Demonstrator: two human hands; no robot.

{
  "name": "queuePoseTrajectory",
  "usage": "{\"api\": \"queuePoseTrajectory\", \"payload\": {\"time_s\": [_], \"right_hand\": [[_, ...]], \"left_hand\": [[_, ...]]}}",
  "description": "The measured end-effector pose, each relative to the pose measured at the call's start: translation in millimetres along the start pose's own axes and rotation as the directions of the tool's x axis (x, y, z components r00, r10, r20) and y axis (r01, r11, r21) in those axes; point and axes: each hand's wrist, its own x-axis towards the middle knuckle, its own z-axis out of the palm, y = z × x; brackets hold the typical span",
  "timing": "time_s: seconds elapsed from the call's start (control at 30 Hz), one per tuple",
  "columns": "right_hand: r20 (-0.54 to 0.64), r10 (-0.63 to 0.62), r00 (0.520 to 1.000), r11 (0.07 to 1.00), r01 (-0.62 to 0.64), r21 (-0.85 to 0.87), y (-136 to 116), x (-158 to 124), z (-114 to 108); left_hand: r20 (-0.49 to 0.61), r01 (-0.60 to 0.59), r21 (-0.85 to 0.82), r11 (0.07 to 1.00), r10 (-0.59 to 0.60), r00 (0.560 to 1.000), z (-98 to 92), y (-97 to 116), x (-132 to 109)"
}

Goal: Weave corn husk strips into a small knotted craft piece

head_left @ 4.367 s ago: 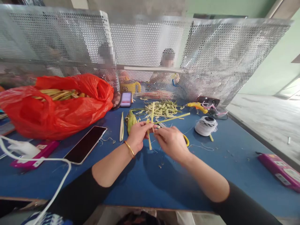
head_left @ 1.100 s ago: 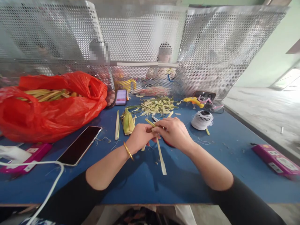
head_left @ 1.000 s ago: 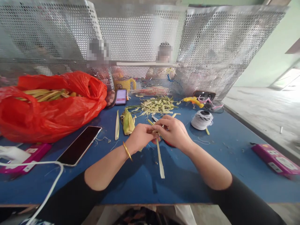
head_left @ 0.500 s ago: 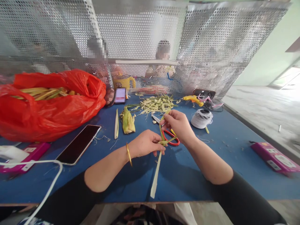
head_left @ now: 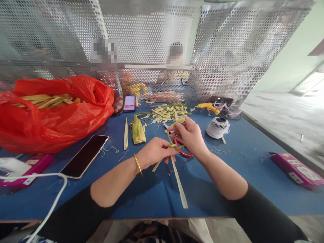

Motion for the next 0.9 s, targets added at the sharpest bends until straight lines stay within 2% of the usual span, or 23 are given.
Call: {"api": "queuePoseTrajectory", "payload": {"time_s": [0.13,0.2,0.3,0.37,0.4,0.43,0.47,0.5,0.57,0.63,0.67,0.77,0.9], "right_hand": [[0.084,-0.159,0.984,0.983,0.166,-0.075,0,-5,0],[0.089,-0.239,0.967,0.948,0.252,-0.193,-1,-6,-1],[-0.051,-0.428,0.902,0.814,0.36,-0.456,-3,-5,-6],[-0.223,-0.492,0.842,0.792,0.326,-0.516,-2,-1,-8],[-0.309,-0.46,0.832,0.833,0.284,-0.476,-1,1,-9],[-0.374,-0.386,0.844,0.89,0.233,-0.392,-1,3,-9],[-0.391,-0.279,0.877,0.944,0.177,-0.278,0,4,-8],[-0.348,-0.161,0.924,0.981,0.113,-0.155,1,6,-7],[-0.118,0.034,0.992,0.998,-0.029,0.049,3,6,-3],[0.098,0.146,0.984,0.97,-0.162,0.183,3,4,1],[0.147,0.183,0.972,0.949,-0.214,0.23,4,3,3],[0.101,0.275,0.956,0.9,-0.293,0.322,4,1,6],[-0.001,0.335,0.942,0.868,-0.308,0.39,4,2,5]], "left_hand": [[-0.011,0.011,-0.017,1.0,-0.012,1.0,-0.1,-4,2],[-0.058,0.006,-0.056,0.998,-0.009,0.998,-1.8,-6,4],[-0.18,-0.025,-0.153,0.988,-0.003,0.984,-6.6,-7,8],[-0.256,-0.058,-0.231,0.971,-0.003,0.967,-10.2,-7,10],[-0.284,-0.075,-0.265,0.961,-0.003,0.959,-11.6,-7,10],[-0.305,-0.09,-0.294,0.951,-0.004,0.952,-12.7,-6,11],[-0.317,-0.101,-0.316,0.943,-0.005,0.948,-13.3,-6,11],[-0.322,-0.104,-0.329,0.939,-0.008,0.947,-13.4,-6,11],[-0.324,-0.1,-0.336,0.937,-0.015,0.946,-12.2,-6,11],[-0.308,-0.092,-0.326,0.941,-0.014,0.951,-10.0,-7,10],[-0.296,-0.089,-0.319,0.944,-0.01,0.955,-8.8,-7,10],[-0.283,-0.071,-0.294,0.953,-0.016,0.959,-5.9,-8,10],[-0.285,-0.038,-0.284,0.958,-0.046,0.958,-5.0,-7,10]]}}
